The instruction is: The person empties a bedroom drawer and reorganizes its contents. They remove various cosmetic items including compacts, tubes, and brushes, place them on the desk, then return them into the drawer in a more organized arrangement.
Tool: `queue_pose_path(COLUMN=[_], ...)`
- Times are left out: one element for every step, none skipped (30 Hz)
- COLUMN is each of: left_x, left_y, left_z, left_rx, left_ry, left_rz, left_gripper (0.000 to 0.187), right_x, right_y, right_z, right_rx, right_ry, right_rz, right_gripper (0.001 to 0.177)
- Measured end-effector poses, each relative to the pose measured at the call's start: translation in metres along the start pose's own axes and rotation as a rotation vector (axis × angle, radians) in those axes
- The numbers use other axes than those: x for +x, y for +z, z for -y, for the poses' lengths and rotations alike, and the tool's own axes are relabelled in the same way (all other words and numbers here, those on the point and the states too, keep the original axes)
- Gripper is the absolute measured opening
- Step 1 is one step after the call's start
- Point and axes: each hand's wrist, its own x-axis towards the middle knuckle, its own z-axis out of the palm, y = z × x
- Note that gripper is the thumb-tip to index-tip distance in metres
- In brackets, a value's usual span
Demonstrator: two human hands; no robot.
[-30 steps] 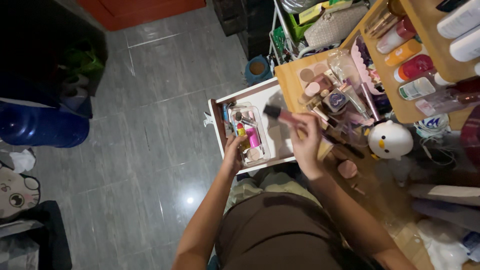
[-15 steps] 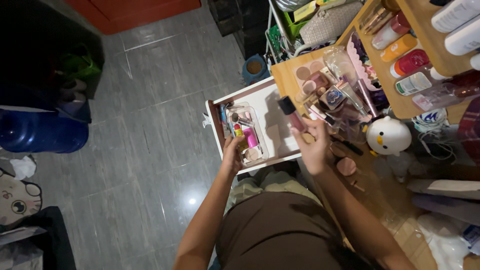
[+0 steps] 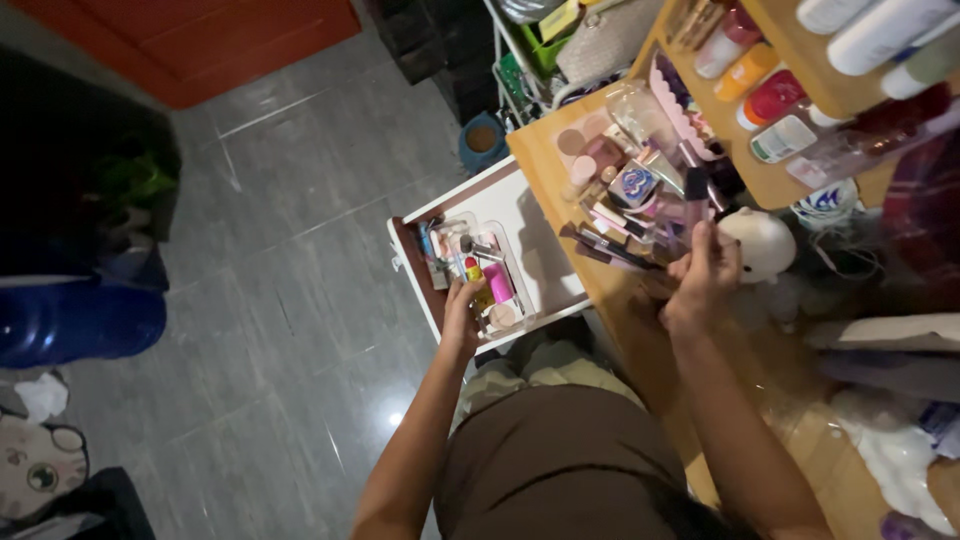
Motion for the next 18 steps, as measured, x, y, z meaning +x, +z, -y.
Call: queue_pose_path(left_x=[0.002,0.003,0.003,0.000,0.002,0.005,0.005,0.005,0.004,0.004,0.004,0.003,0.002,0.000,0.001,0.003,0.002,0.001], left_y=[0.002,0.004,0.005,0.005,0.009,0.013,0.015,0.017,0.017,0.019,0.021,0.022,0.021,0.021,0.023,0.025,0.024,0.022], left_z=[0.001,0.002,0.001,0.001,-0.001,-0.006,-0.007,-0.008,-0.009,-0.008,-0.009,-0.009,-0.010,-0.010,-0.009,-0.009,-0.007,-0.006], left_rx=[-0.002,-0.004,-0.005,0.042,0.084,0.126,0.127,0.129,0.130,0.137,0.143,0.148,0.145,0.142,0.133,0.128,0.120,0.112], left_ry=[0.000,-0.001,-0.001,-0.017,-0.020,-0.022,-0.028,-0.034,-0.042,-0.047,-0.047,-0.047,-0.034,-0.021,-0.007,-0.009,-0.012,-0.015], left_rz=[0.016,0.032,0.046,0.029,0.019,0.010,0.028,0.045,0.059,0.058,0.055,0.052,0.063,0.073,0.087,0.088,0.079,0.070], left_gripper=[0.044,0.045,0.046,0.047,0.048,0.048,0.049,0.049,0.049,0.048,0.048,0.048,0.047,0.047,0.046,0.046,0.046,0.046], right_x=[0.006,0.012,0.017,0.023,0.036,0.047,0.054,0.061,0.068,0.074,0.081,0.087,0.090,0.092,0.096,0.099,0.099,0.097], right_y=[-0.001,-0.002,-0.004,-0.008,-0.006,-0.003,-0.004,-0.006,-0.007,-0.008,-0.007,-0.006,-0.006,-0.006,-0.007,-0.007,-0.006,-0.005], right_z=[0.000,0.001,0.003,0.006,0.010,0.011,0.011,0.010,0.008,0.005,0.003,0.001,-0.001,-0.003,-0.003,-0.001,-0.002,-0.001], right_rx=[-0.074,-0.149,-0.295,-0.443,-0.584,-0.683,-0.791,-0.899,-0.982,-1.065,-1.143,-1.184,-1.226,-1.269,-1.275,-1.280,-1.285,-1.253], right_ry=[-0.078,-0.155,-0.337,-0.516,-0.706,-0.759,-0.801,-0.841,-0.825,-0.807,-0.791,-0.791,-0.790,-0.788,-0.845,-0.902,-0.956,-0.910], right_rz=[-0.040,-0.081,-0.026,0.033,0.097,0.117,0.139,0.161,0.151,0.141,0.133,0.142,0.153,0.164,0.165,0.167,0.179,0.196], right_gripper=[0.019,0.021,0.022,0.023,0.024,0.026,0.028,0.030,0.031,0.032,0.034,0.034,0.034,0.035,0.037,0.039,0.040,0.039])
